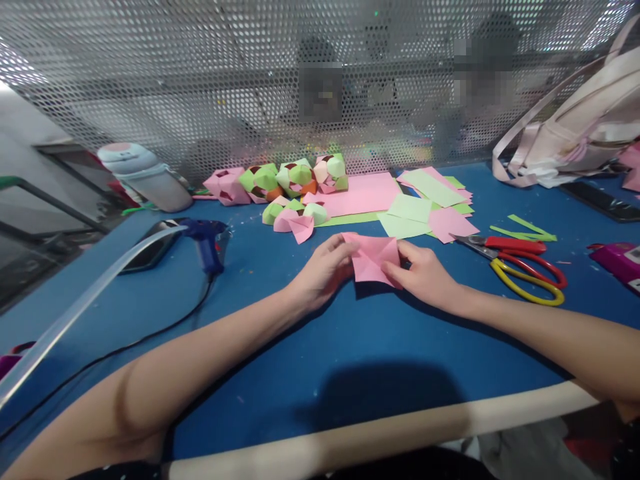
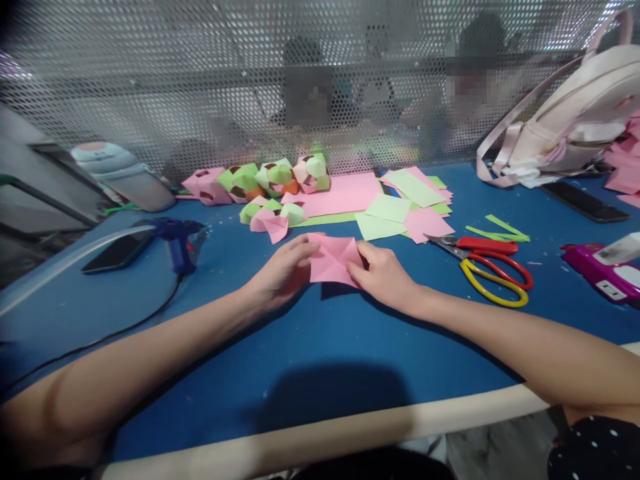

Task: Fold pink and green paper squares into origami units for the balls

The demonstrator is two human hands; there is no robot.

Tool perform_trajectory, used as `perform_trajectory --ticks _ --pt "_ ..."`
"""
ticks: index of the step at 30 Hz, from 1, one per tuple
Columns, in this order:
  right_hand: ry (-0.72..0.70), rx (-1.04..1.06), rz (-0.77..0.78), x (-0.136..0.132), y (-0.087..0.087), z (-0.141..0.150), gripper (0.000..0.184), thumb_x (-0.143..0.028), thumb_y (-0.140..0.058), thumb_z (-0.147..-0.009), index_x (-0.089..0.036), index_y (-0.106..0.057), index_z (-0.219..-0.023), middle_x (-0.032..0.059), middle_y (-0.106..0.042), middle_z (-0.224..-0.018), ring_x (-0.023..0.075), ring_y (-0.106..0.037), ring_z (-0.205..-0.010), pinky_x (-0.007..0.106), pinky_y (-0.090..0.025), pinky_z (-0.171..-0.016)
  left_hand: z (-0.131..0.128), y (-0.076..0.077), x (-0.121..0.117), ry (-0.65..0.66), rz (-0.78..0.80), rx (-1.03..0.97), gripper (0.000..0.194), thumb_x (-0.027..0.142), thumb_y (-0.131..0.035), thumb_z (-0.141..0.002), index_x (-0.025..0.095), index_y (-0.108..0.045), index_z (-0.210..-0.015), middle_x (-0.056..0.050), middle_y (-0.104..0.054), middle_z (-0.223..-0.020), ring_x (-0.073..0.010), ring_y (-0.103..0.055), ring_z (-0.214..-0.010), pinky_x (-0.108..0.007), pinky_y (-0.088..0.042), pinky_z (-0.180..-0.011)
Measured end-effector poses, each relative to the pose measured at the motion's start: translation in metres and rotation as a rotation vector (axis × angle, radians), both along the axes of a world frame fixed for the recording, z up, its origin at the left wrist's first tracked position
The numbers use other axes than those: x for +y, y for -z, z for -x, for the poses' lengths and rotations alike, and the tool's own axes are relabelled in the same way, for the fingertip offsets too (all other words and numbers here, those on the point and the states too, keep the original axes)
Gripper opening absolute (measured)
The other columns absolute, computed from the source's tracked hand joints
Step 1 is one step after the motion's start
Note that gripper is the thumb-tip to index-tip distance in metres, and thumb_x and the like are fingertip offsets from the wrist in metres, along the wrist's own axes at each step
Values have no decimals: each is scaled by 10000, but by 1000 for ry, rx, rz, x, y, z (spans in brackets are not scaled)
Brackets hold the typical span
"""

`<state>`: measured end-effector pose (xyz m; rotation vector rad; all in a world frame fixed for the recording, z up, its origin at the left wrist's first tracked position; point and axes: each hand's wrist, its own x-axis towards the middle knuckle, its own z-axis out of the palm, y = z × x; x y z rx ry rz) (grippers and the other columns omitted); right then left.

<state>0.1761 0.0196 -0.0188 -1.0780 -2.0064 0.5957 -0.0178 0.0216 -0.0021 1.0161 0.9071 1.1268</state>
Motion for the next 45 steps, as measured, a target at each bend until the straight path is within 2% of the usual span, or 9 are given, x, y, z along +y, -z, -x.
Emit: perform_trajectory --ticks 3,5,8,14,19,28,34,41,45 --pt "-38 63 21 -2 1 2 83 -232 -560 -834 -176 -603 -879 -13 -609 -757 117 -528 -670 241 -394 -635 -4 1 -7 8 -5 35 401 87 -642 -663 154 -571 -1051 -15 -660 -823 -143 -627 -708 -275 -493 -685" --pt "-22 117 65 -2 1 3 116 -285 -565 -843 -175 -591 -816 -20 -585 -713 111 -507 -641 234 -390 -601 -5 3 -8 15 -25 61 388 62 -611 -653 145 -587 -1031 -17 -669 -811 -147 -628 -698 -272 -490 -674" --pt "7 197 154 1 2 2 238 -361 -564 -848 -163 -560 -716 -13 -561 -679 113 -486 -620 235 -381 -558 -6 5 -9 61 -74 74 332 64 -585 -665 131 -607 -989 -41 -684 -872 -164 -638 -761 -289 -499 -720" --pt "-46 342 340 7 6 3 243 -383 -581 -838 -148 -621 -793 17 -632 -782 137 -547 -687 258 -433 -626 -6 5 -14 30 -130 259 370 124 -625 -702 141 -593 -1070 -60 -676 -973 -166 -628 -802 -271 -495 -703" --pt "-74 430 417 7 6 4 273 -422 -588 -832 -156 -648 -825 23 -659 -816 145 -571 -705 266 -450 -644 -7 7 -18 25 -166 323 380 170 -619 -731 131 -590 -1108 -77 -679 -997 -190 -632 -840 -294 -503 -732" --pt "-87 432 425 4 4 5 282 -427 -589 -831 -157 -663 -865 23 -671 -826 148 -579 -719 261 -459 -643 -8 7 -20 29 -192 408 349 173 -594 -731 118 -597 -1076 -73 -681 -960 -199 -632 -824 -304 -504 -726" --pt "-94 450 447 3 5 6 275 -414 -576 -838 -158 -658 -896 23 -669 -850 152 -584 -749 262 -461 -663 -8 6 -21 0 -269 486 339 158 -575 -728 138 -584 -1066 -43 -661 -951 -187 -617 -853 -294 -495 -766" --pt "-83 359 397 0 0 4 290 -408 -493 -891 -152 -617 -838 30 -640 -853 159 -570 -782 270 -450 -675 -4 9 -22 72 -359 531 341 147 -501 -789 168 -609 -1111 -62 -640 -1136 -215 -588 -1034 -309 -454 -895" --pt "-101 295 314 -2 -4 4 308 -428 -479 -905 -155 -621 -880 38 -640 -884 151 -561 -789 257 -440 -670 -4 8 -23 94 -355 512 347 182 -475 -832 206 -622 -1145 -49 -626 -1202 -219 -562 -1099 -306 -425 -940"
